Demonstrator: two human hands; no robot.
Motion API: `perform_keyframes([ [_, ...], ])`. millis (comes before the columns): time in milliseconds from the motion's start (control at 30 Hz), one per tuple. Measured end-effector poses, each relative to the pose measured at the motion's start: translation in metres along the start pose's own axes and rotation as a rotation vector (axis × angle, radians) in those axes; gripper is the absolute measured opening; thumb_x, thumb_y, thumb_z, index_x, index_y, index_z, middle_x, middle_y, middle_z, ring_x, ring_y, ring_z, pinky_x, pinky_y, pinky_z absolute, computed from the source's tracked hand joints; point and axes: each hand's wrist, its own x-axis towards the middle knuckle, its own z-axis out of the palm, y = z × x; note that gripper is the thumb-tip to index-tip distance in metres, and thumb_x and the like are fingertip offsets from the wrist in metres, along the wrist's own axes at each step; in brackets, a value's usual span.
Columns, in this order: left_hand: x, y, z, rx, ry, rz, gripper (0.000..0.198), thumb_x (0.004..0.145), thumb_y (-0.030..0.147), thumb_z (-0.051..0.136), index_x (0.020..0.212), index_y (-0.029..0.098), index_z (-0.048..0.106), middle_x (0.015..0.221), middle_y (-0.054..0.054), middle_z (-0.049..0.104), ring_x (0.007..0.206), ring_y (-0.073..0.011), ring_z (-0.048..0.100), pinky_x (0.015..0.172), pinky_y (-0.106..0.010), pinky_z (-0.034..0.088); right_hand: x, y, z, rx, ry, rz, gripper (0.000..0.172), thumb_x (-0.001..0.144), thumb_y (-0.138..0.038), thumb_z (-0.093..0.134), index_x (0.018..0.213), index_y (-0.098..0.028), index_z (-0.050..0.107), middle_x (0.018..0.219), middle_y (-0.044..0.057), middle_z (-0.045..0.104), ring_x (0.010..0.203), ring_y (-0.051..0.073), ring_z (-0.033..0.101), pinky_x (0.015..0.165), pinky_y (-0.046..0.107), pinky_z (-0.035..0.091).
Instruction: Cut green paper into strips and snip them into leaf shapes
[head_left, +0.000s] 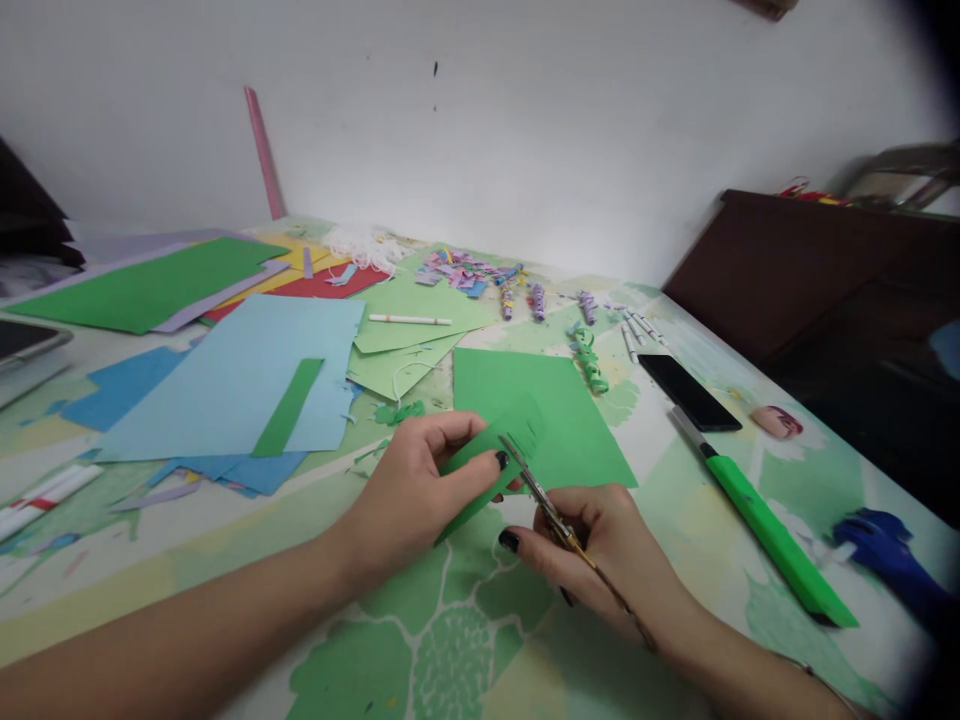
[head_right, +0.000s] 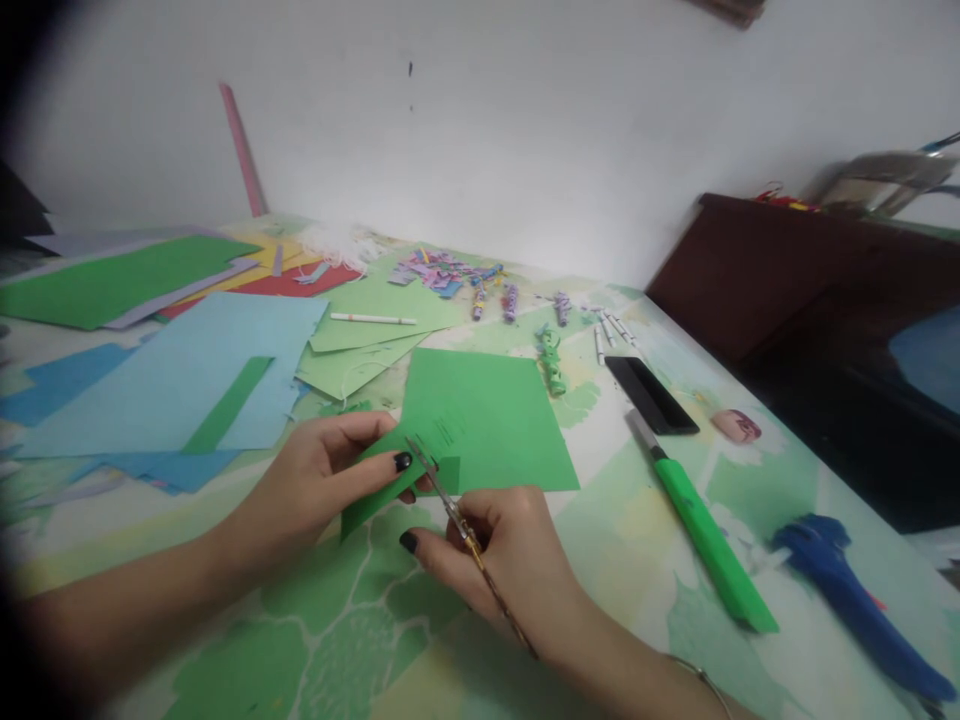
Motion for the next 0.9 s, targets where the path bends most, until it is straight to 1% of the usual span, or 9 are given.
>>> perform_keyframes([
  [67,0.0000,-0.0005,-0.0002,-0.004,-0.003,0.006,0.011,0.077,0.022,0.057,0.076,0.014,0.065,0.070,-0.003,0.067,0.063,-0.0154,0.061,0.058,-0.025,0.048,-0.0007,0.0006,-0.0001,0.026,-0.019,-0.005,0.038,0.075,-0.040,0.057,0.050,-0.017,0.041,0.043,-0.004,0.035,0.042,0.007,0.031,0.040,0.020,0.019],
  [233,0.0005,-0.0011,-0.0005,-0.012,-0.025,0.000,0.012,0.079,0.020,0.054,0.076,0.014,0.064,0.071,-0.003,0.066,0.065,-0.0146,0.059,0.060,-0.024,0.047,-0.0036,0.0007,-0.0017,0.179,-0.095,-0.002,0.031,0.076,-0.035,0.059,0.057,-0.017,0.043,0.048,-0.005,0.035,0.046,0.006,0.030,0.041,0.020,0.021],
  [400,0.0006,-0.0026,-0.0010,-0.002,-0.018,-0.006,0.012,0.080,0.019,0.053,0.077,0.014,0.064,0.072,-0.003,0.066,0.066,-0.0147,0.059,0.061,-0.025,0.046,-0.0042,-0.0016,-0.0021,0.218,-0.112,0.012,0.029,0.076,-0.034,0.059,0.059,-0.016,0.043,0.050,-0.006,0.034,0.047,0.006,0.029,0.042,0.020,0.021],
  [600,0.0007,-0.0032,-0.0015,0.021,-0.025,0.014,0.013,0.079,0.017,0.052,0.074,0.014,0.063,0.070,-0.002,0.065,0.065,-0.0143,0.058,0.060,-0.024,0.045,-0.0042,-0.0020,-0.0020,0.203,-0.109,0.000,0.029,0.076,-0.033,0.058,0.059,-0.016,0.043,0.050,-0.006,0.034,0.047,0.006,0.029,0.042,0.020,0.021],
  [900,0.0024,-0.0019,-0.0001,0.045,-0.004,0.024,0.012,0.077,0.018,0.053,0.071,0.013,0.063,0.066,-0.002,0.063,0.063,-0.0144,0.058,0.057,-0.024,0.045,-0.0035,0.0010,-0.0006,0.137,-0.089,0.001,0.033,0.077,-0.039,0.057,0.057,-0.017,0.044,0.047,-0.005,0.034,0.045,0.007,0.030,0.041,0.020,0.020],
])
